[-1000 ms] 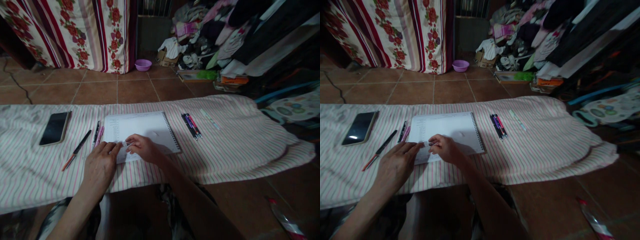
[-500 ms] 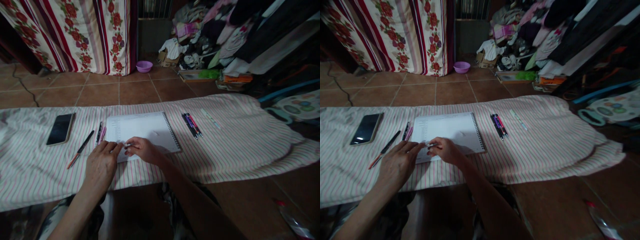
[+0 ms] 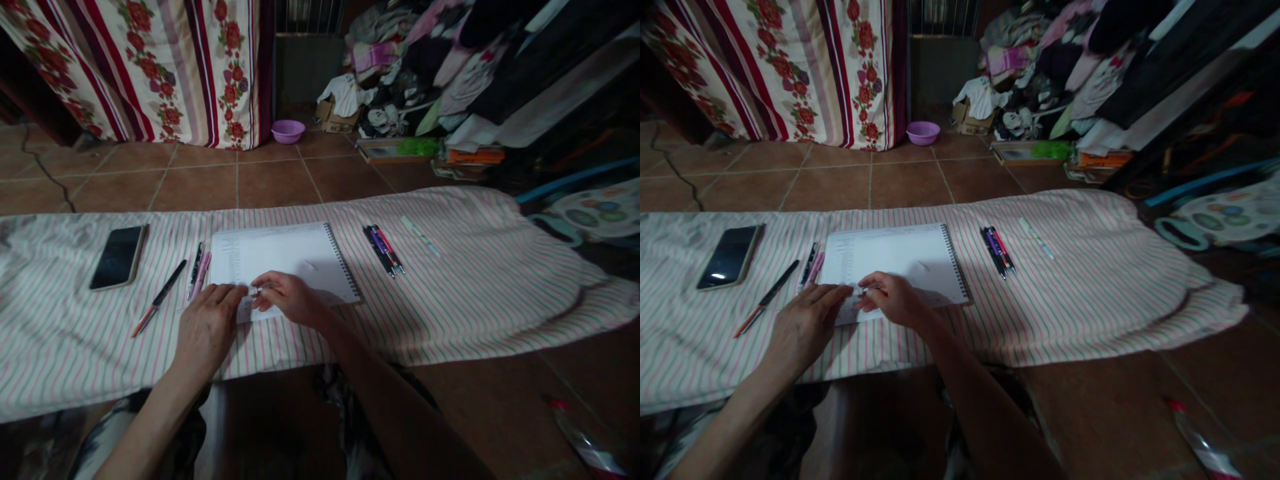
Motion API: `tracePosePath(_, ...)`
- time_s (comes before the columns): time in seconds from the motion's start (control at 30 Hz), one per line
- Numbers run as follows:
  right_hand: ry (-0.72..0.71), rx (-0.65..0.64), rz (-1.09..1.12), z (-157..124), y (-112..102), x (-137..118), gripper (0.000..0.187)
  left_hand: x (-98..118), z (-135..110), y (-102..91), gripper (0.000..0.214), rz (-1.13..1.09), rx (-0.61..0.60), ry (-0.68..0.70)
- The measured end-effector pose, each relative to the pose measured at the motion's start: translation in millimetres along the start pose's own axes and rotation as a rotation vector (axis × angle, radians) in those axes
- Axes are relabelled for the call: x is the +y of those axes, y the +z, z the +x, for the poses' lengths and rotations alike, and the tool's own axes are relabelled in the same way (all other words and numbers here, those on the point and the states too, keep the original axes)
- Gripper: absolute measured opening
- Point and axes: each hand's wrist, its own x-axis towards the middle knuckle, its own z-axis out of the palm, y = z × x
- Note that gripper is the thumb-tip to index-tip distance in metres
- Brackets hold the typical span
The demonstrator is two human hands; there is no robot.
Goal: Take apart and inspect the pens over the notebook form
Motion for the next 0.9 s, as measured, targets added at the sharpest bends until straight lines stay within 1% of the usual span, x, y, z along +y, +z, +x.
tracePosePath(0.1,0.003,0.022,-0.048,-0.7,-0.6,-0.9,0.015,0.4,-0.6,1.3,0.026,-0.015,0.002,-0.003)
tracePosePath(0.23,0.014,0.053,-0.056,-0.7,-0.6,-1.6,0.015,-0.4,-1.3,4.5,0.026,-0.054,-0.026,-0.022)
tracePosePath(0.4,-0.014,0.037,-0.077,-2.6,-3.7,-3.3,0.015,-5.7,-3.2,13.9,0.025,-0.248,-0.047,-0.079)
tracePosePath(0.5,-0.018,0.039,-0.119,-4.5,-6.3,-5.2,0.015,-8.3,-4.9,17.1,0.03,-0.297,-0.079,-0.082)
tracePosePath(0.63,-0.026,0.056,-0.169,-6.0,-7.7,-7.8,0.015,-8.8,-5.1,15.6,0.037,-0.302,-0.126,-0.056)
tracePosePath(0.8,-0.022,0.052,-0.176,-6.6,-8.6,-10.7,0.014,-6.5,-2.1,12.9,0.037,-0.37,-0.14,-0.076)
tracePosePath(0.9,-0.024,0.048,-0.175,-7.1,-9.6,-12.0,0.014,-3.5,-0.9,12.6,0.033,-0.415,-0.139,-0.088)
